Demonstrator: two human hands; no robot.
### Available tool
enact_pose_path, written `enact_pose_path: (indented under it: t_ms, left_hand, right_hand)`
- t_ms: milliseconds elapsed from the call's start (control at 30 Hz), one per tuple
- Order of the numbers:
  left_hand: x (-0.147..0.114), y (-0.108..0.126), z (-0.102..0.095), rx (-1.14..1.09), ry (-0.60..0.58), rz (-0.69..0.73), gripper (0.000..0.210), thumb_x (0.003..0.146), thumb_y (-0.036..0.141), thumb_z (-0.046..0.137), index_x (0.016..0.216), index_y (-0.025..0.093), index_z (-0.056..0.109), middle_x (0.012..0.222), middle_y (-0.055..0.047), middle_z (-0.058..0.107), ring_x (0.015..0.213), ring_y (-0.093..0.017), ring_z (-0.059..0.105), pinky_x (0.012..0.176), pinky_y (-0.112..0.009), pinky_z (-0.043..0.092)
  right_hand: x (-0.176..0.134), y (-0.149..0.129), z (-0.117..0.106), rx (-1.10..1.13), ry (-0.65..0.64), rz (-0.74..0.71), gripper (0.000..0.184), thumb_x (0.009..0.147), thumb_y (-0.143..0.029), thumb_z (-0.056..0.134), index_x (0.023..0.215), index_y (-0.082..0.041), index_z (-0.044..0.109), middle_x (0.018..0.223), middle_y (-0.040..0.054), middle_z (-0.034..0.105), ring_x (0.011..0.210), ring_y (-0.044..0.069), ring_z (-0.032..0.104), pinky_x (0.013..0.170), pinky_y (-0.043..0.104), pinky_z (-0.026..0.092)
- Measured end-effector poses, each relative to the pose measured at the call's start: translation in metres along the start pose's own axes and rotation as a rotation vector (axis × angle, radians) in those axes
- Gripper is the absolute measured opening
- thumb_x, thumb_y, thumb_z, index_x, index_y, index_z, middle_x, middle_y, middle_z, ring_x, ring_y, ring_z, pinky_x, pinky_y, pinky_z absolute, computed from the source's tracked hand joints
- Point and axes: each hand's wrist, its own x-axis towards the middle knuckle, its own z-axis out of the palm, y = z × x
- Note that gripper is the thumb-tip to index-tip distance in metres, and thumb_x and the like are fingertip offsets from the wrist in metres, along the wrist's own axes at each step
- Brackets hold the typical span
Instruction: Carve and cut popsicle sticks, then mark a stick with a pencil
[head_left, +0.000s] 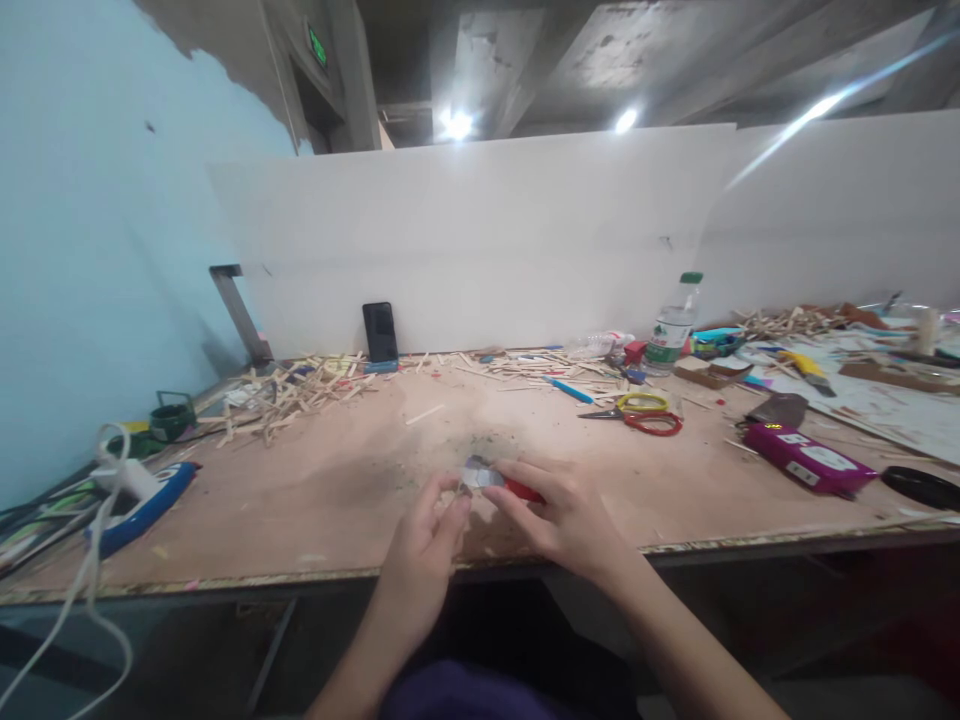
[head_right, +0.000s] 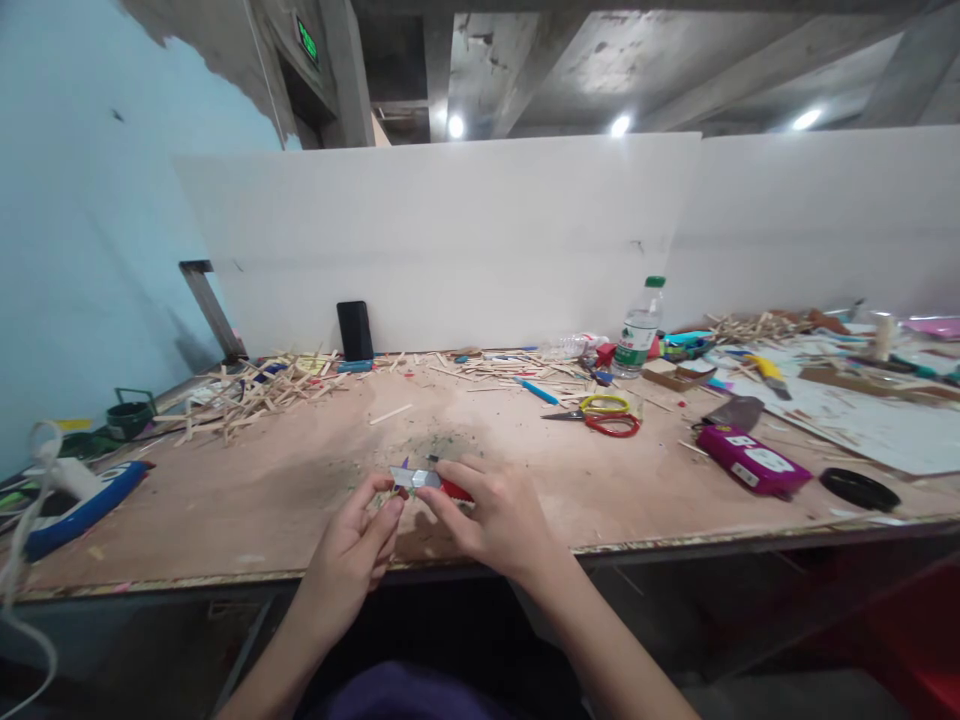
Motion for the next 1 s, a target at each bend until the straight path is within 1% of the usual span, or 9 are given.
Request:
enact_pose_path:
  t_ms: [100,300,667,833,1000]
  left_hand:
    - [-0.0002,-0.0004,0.0005,0.009,0.005,0.007,0.031,0.11,0.047,0.066,0.114,0.016,0.066,0.076,0.007,0.055,0.052,-0.005,0.043,0.045,-0.018,0.038]
    - [-0.0019,0.0066,0.0011,0.018,-0.015,0.01,0.032,0.11,0.047,0.066,0.114,0.016,0.066,0.076,0.006,0.056,0.053,-0.006,0.046,0.047,-0.019,0.041]
    - [-0.0015,0.0079,-0.0006,0.007,-0.036,-0.018,0.032,0.111,0.047,0.065,0.113,0.016,0.066,0.075,0.007,0.054,0.051,-0.005,0.042,0.045,-0.017,0.037]
    - [-0.0011,0.0054,-0.0013,-0.016,-0.043,-0.039,0.032,0.111,0.047,0.065,0.113,0.016,0.066,0.076,0.007,0.055,0.051,-0.005,0.042,0.044,-0.017,0.037]
    - [-0.0003,0.0034,-0.003,-0.025,-0.057,-0.057,0.029,0.11,0.044,0.067,0.112,0.015,0.066,0.076,0.007,0.055,0.05,-0.004,0.042,0.043,-0.016,0.036]
  right_hand:
    - [0.0,0.0006,0.0007,-0.009,0.006,-0.003,0.023,0.112,-0.04,0.068,0.108,-0.018,0.073,0.087,-0.0011,0.07,0.069,0.013,0.066,0.067,0.029,0.06]
    - [-0.0001,0.0019,0.0016,-0.027,0.02,-0.009,0.023,0.112,-0.04,0.068,0.11,-0.018,0.073,0.087,-0.001,0.07,0.069,0.013,0.066,0.066,0.029,0.061]
    - [0.0015,-0.0005,0.0007,-0.064,0.079,-0.04,0.023,0.112,-0.039,0.068,0.108,-0.018,0.072,0.088,-0.0009,0.071,0.068,0.012,0.065,0.064,0.027,0.06]
    - [0.0018,0.0,0.0031,-0.082,0.142,-0.06,0.023,0.112,-0.039,0.069,0.105,-0.018,0.072,0.086,-0.0017,0.069,0.067,0.012,0.065,0.064,0.027,0.059]
    - [0.0028,0.0078,-0.0012,-0.083,0.294,0.014,0.02,0.113,-0.037,0.068,0.109,-0.018,0.072,0.091,-0.0005,0.071,0.069,0.012,0.065,0.066,0.027,0.06]
